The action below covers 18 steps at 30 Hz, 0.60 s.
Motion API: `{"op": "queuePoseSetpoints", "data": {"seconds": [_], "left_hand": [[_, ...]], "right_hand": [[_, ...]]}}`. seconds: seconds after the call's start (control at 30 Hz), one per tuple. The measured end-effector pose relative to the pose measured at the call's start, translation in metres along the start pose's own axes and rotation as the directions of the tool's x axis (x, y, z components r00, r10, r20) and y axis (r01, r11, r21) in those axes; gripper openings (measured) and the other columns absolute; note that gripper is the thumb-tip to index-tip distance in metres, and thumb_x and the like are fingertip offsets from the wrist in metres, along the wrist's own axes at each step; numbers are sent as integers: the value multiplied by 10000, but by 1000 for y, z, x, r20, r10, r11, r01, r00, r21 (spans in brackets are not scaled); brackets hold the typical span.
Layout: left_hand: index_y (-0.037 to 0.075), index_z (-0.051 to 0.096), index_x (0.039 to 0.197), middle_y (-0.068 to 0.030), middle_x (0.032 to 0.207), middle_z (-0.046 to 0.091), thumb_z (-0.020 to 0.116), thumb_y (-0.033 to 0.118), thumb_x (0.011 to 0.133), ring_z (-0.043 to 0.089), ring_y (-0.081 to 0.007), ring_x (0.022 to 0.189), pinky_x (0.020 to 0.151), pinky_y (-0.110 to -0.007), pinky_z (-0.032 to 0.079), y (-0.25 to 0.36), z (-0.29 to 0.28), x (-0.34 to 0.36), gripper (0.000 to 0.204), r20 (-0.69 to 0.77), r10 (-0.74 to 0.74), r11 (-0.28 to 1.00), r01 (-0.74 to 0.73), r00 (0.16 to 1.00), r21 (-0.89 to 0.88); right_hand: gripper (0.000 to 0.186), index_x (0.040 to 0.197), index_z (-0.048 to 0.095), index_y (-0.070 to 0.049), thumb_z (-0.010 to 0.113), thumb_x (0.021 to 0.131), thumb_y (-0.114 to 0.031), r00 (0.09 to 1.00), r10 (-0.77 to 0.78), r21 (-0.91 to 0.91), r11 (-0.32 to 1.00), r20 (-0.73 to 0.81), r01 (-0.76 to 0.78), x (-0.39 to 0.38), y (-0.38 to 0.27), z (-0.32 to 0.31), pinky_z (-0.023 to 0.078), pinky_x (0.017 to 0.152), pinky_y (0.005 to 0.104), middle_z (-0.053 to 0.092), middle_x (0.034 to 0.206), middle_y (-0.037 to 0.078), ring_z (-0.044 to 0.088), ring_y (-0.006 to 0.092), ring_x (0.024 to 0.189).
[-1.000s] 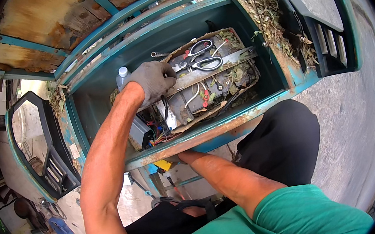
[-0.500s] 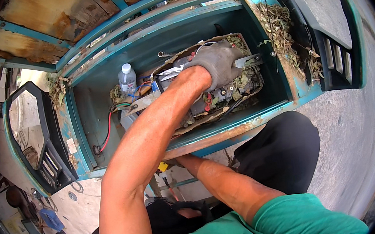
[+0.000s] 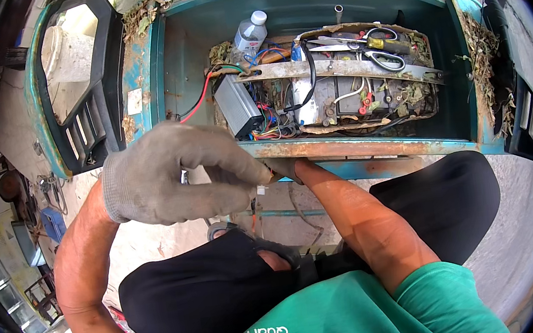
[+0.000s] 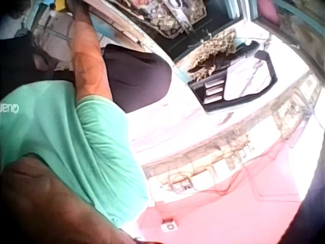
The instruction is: The person works on the electrical wiring of a teal three-wheeled vehicle, using a yellow multimeter to test connections and a screwdriver to adjust terminals on a yellow component.
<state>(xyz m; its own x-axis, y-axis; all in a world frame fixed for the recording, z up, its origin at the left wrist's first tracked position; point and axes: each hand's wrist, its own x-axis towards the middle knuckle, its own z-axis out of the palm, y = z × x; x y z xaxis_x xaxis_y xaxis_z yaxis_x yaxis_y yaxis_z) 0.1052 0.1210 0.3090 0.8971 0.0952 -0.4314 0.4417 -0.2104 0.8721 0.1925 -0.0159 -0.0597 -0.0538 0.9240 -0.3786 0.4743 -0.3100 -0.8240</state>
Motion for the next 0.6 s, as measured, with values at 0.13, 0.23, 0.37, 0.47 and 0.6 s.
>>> {"op": "queuePoseSetpoints", "data": {"seconds": [0.13,0.23,0.37,0.47,0.6], "left_hand": [[-28,700,1217,-169,1079,759,772,121,827,749,-237,991,891,-344,575,-73,53,-38,424,63,-397,897,401,916,-186],[21,576,1389,-243,1278,628,817,388,781,610,-389,1190,1038,-473,484,-180,116,-34,750,-485,-72,901,265,871,343],[40,507,1451,-237,1417,526,847,453,729,509,-441,1306,1093,-516,424,-233,155,3,899,-659,-70,884,352,749,306],[53,487,1469,-225,1454,488,857,473,710,472,-453,1337,1097,-533,405,-245,174,25,943,-730,-31,871,376,683,315],[64,524,1432,-215,1411,523,871,462,690,488,-426,1319,1069,-532,412,-251,179,23,911,-796,30,880,361,605,308]], "right_hand": [[445,1271,619,-80,554,1016,-440,978,153,405,892,141,-198,-2,-1,-2,462,1021,395,664,1266,113,620,251,1188],[500,1321,596,-60,536,1026,-459,961,197,466,844,192,-266,-9,-8,-4,437,1052,383,641,1317,128,600,259,1223],[581,1428,525,-37,537,1034,-465,954,172,543,791,244,-281,-15,-22,-13,493,1027,375,601,1381,135,611,248,1225],[582,1456,486,-33,548,1038,-434,961,111,642,724,253,-253,-11,14,-5,572,978,397,587,1389,127,644,241,1197],[560,1435,519,-17,560,1040,-412,945,146,713,626,291,-316,-11,15,-3,502,1032,364,593,1392,119,610,226,1229]]}}
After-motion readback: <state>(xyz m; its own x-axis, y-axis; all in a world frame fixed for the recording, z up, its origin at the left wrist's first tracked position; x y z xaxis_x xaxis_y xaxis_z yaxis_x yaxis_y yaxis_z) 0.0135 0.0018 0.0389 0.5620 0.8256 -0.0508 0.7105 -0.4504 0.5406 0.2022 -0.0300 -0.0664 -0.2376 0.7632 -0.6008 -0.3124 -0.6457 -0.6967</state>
